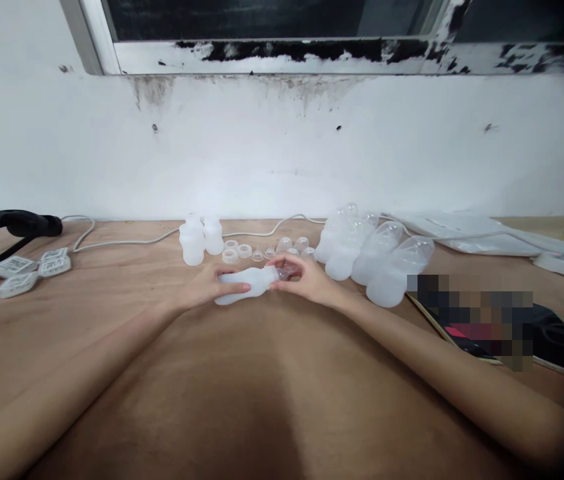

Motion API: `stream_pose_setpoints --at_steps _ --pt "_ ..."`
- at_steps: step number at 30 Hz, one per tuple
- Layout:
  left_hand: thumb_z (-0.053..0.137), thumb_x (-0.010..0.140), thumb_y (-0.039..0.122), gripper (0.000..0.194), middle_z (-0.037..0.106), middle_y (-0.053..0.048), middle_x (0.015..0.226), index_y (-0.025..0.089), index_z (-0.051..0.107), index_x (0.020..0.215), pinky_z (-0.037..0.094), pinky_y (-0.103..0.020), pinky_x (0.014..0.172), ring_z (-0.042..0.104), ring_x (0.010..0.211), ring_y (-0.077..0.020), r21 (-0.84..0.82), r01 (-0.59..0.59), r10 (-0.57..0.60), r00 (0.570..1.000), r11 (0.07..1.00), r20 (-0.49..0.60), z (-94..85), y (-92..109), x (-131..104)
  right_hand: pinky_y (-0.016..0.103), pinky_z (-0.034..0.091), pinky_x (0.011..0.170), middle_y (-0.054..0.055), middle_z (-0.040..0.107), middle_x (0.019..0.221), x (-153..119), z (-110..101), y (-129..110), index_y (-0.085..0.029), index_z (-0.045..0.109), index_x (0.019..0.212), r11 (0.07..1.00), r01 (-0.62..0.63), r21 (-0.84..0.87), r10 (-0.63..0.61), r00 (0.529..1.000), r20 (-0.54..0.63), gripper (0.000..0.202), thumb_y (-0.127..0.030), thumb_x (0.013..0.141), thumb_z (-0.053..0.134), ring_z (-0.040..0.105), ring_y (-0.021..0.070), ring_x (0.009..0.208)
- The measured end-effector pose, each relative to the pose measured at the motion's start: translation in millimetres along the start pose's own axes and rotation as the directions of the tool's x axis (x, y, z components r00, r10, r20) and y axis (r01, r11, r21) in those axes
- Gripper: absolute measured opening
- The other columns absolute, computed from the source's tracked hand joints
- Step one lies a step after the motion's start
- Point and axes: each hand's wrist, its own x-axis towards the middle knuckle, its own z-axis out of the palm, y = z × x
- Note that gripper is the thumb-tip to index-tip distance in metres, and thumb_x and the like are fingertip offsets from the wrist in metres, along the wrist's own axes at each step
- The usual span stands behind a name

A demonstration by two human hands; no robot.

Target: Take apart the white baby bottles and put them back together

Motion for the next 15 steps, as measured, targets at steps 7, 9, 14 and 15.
stream_pose_setpoints --at_steps 7,9,14,15 --pt "0.051 0.067 0.055 0.054 0.057 -0.005 0.099 0.023 0.051 0.111 0.039 -0.029 0.072 0.053 0.086 -0.0212 0.525 -0.25 0.39 0.904 0.813 -0.173 13.3 -9.8 -6.1 0.021 0.038 0.039 0.004 0.057 0.063 -1.3 5.7 -6.2 -0.015 0.047 0.075 0.949 -0.305 0.08 0.282 0.935 0.216 0.03 -0.044 0.071 0.051 0.054 0.0128 0.05" --pt "0.052 0.066 0.057 0.052 0.059 -0.004 0.092 0.024 0.055 0.105 0.04 -0.028 0.066 0.055 0.077 -0.0202 0.462 -0.189 0.293 0.942 0.866 -0.163 11.2 -9.4 -4.5 0.023 0.043 0.045 0.004 0.056 0.08 -2.7 8.2 -2.5 -0.017 0.046 0.083 0.96 -0.234 0.155 0.202 0.959 0.199 0.031 -0.039 0.065 0.059 0.055 0.0137 0.064" --pt "0.043 0.07 0.06 0.053 0.061 -0.007 0.078 0.017 0.06 0.094 0.039 -0.024 0.048 0.056 0.066 -0.0189 -0.145 0.219 -0.176 0.948 0.965 0.264 -4.8 -2.9 1.6 0.027 0.043 0.067 0.005 0.048 0.101 -6.0 8.7 -1.1 -0.021 0.047 0.094 0.997 0.077 -0.002 -0.076 0.993 0.089 0.036 -0.03 0.064 0.063 0.048 0.0168 0.09" --pt "0.041 0.072 0.059 0.053 0.061 -0.008 0.08 0.016 0.059 0.097 0.039 -0.024 0.045 0.056 0.065 -0.0184 -0.256 0.315 -0.201 0.9 0.914 0.388 -7.6 -1.9 1.9 0.028 0.042 0.071 0.005 0.047 0.104 -6.5 8.3 -2.8 -0.021 0.047 0.096 0.991 0.13 -0.025 -0.127 0.987 0.102 0.035 -0.029 0.065 0.061 0.046 0.0177 0.095"
